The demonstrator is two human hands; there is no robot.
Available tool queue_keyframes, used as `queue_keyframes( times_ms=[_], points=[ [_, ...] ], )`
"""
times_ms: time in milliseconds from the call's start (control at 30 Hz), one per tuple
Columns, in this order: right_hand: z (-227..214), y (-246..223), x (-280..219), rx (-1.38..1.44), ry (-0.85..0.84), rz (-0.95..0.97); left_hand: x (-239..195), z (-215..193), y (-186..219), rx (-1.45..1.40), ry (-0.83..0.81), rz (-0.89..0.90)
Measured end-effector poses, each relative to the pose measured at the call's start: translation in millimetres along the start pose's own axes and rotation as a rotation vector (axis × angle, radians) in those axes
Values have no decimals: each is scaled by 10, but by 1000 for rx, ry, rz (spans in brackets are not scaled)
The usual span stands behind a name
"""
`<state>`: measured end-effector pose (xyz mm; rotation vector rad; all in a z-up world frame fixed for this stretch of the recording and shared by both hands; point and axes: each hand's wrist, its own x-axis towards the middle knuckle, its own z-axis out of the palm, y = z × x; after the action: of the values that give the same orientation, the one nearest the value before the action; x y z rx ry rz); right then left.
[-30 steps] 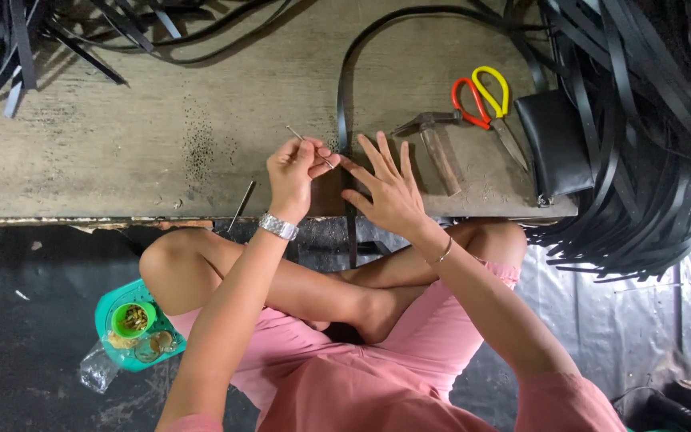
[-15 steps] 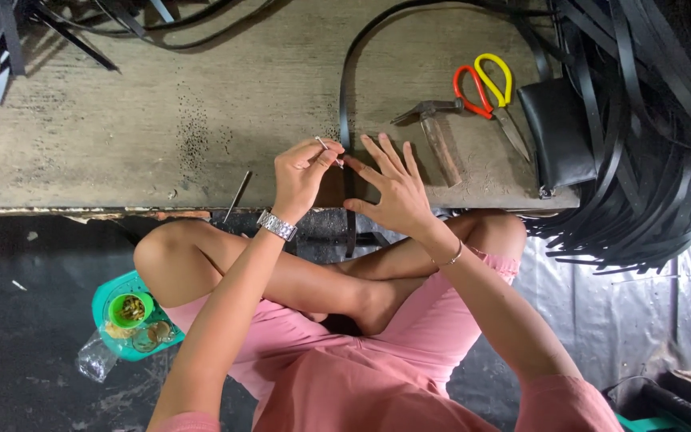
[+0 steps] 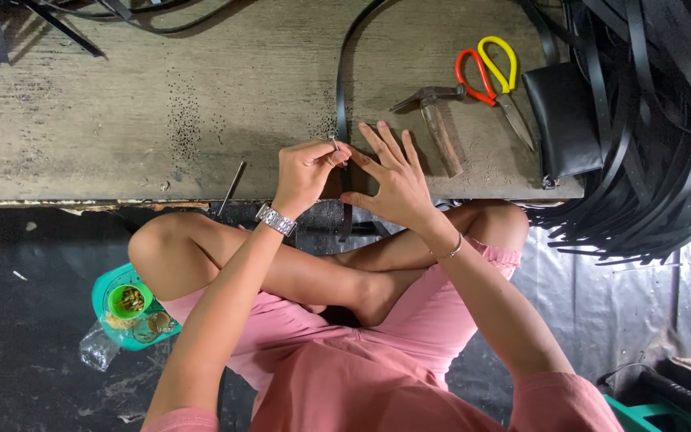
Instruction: The person sits cross-legged on the floor and repeatedly hammers small metal rivets into a black leather strap using a hammer. The person occasionally adjusts the strap and continues the repetitive hammering process.
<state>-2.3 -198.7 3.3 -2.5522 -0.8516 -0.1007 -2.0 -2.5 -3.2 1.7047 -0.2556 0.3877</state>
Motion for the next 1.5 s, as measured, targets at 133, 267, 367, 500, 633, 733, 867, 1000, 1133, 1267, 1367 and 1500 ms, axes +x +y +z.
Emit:
queue_keyframes(
  times_ms=[133, 267, 367, 500, 633, 733, 867, 1000, 1133, 1267, 1367, 1500],
  points=[
    [-4, -1, 6, 1, 5, -4, -6, 2, -20, 24, -1, 22],
    [-5, -4, 2, -4, 11, -9, -20, 18, -38, 22, 17, 31],
    [2, -3, -3, -5, 19, -12, -2, 17, 4, 30, 19, 72],
    [24, 7, -8, -12, 41, -21, 5, 23, 56, 31, 31, 154],
    [10, 35, -16, -19, 63, -27, -38, 65, -19, 55, 35, 195],
    [-131, 140, -19, 209, 149, 50, -37, 92, -81, 79, 26, 242],
    [-379, 472, -168, -414, 353, 304, -95, 120, -153, 63, -32, 296],
    [-427, 680, -232, -688, 206, 301, -83, 94, -202, 63, -59, 310],
    [-309, 805, -211, -507, 172, 376, -93, 85, -212, 59, -58, 297],
    [-678, 479, -106, 62, 143, 504, -126, 94, -244, 25, -88, 223],
    [-891, 163, -120, 174, 219, 382, -140, 116, -355, 11, -106, 196],
    [-940, -176, -238, -108, 405, 121, -161, 134, -430, 64, -114, 221]
  ],
)
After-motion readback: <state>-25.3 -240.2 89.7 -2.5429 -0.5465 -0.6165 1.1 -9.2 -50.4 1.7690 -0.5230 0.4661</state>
